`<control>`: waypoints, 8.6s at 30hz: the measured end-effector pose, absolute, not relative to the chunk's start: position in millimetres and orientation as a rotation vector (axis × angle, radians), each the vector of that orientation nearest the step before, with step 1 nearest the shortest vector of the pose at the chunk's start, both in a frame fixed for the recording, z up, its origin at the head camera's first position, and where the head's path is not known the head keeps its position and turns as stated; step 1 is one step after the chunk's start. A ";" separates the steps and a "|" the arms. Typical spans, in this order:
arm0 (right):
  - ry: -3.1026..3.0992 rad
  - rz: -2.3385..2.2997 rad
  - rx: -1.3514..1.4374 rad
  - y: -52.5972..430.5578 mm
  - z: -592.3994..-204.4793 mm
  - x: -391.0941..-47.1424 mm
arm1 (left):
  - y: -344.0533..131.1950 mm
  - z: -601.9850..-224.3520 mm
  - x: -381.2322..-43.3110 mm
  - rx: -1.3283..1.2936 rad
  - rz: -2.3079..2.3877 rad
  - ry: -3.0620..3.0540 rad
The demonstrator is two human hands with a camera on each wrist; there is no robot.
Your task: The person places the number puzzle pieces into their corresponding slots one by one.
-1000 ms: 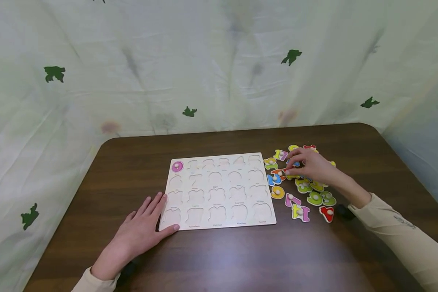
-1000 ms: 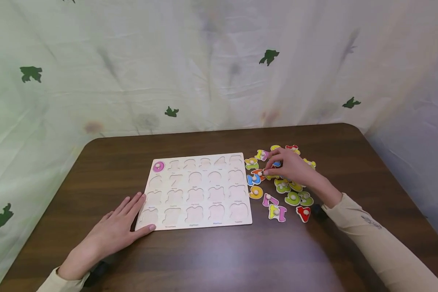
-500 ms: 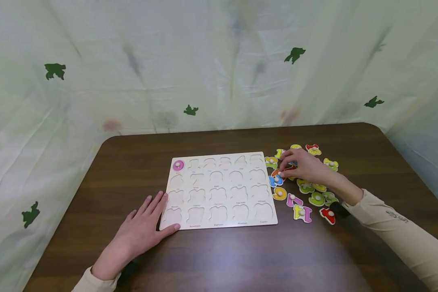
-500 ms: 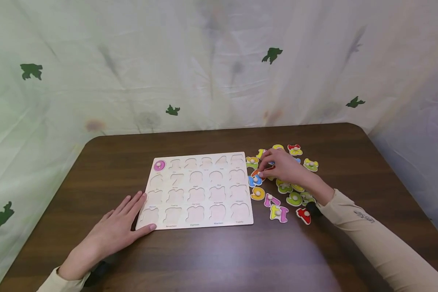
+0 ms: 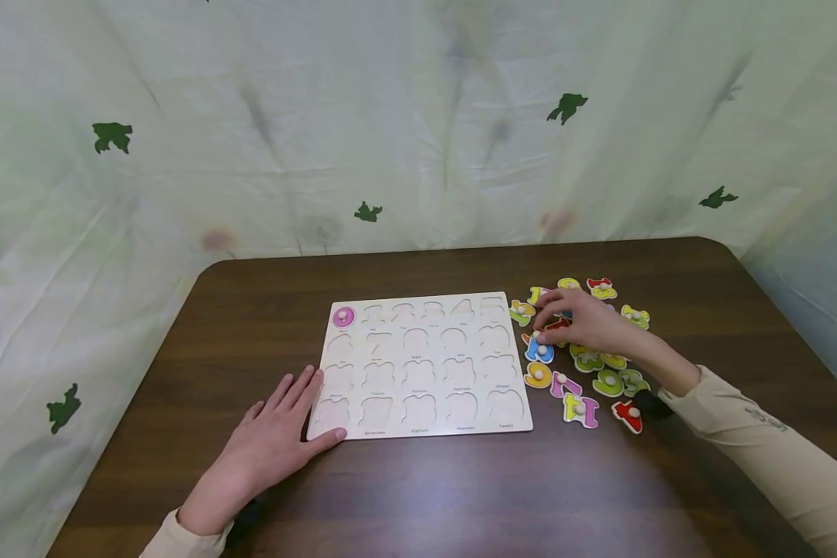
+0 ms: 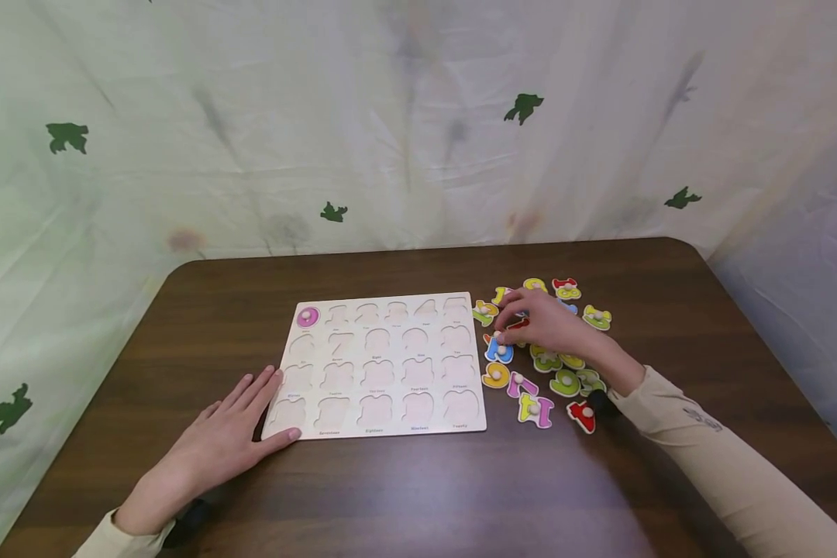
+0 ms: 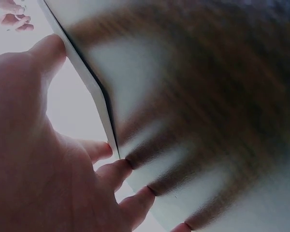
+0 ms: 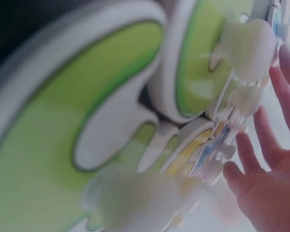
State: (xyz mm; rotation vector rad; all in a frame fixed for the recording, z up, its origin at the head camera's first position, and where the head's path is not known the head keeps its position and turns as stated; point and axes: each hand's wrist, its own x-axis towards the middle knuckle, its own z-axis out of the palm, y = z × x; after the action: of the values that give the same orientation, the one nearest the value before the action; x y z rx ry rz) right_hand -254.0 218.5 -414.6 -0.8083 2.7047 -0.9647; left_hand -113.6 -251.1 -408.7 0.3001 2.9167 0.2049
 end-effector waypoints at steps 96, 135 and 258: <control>2.538 -1.156 -1.071 11.4 -396.5 -311.1 | -248.9 -405.7 -107.3 0.273 0.188 2.932; 2.563 -0.843 -1.004 -30.5 -403.6 -324.2 | -248.0 -403.8 -105.8 0.226 0.189 2.918; 2.774 -1.047 -0.850 138.9 -399.2 -264.1 | -255.4 -403.5 -108.1 0.200 0.233 2.913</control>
State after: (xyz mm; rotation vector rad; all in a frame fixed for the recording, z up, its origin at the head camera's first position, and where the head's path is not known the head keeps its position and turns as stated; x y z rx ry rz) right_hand -264.1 138.9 -399.2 -0.8503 2.7738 -1.0471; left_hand -108.1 -255.4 -403.5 0.2001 2.9133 0.2334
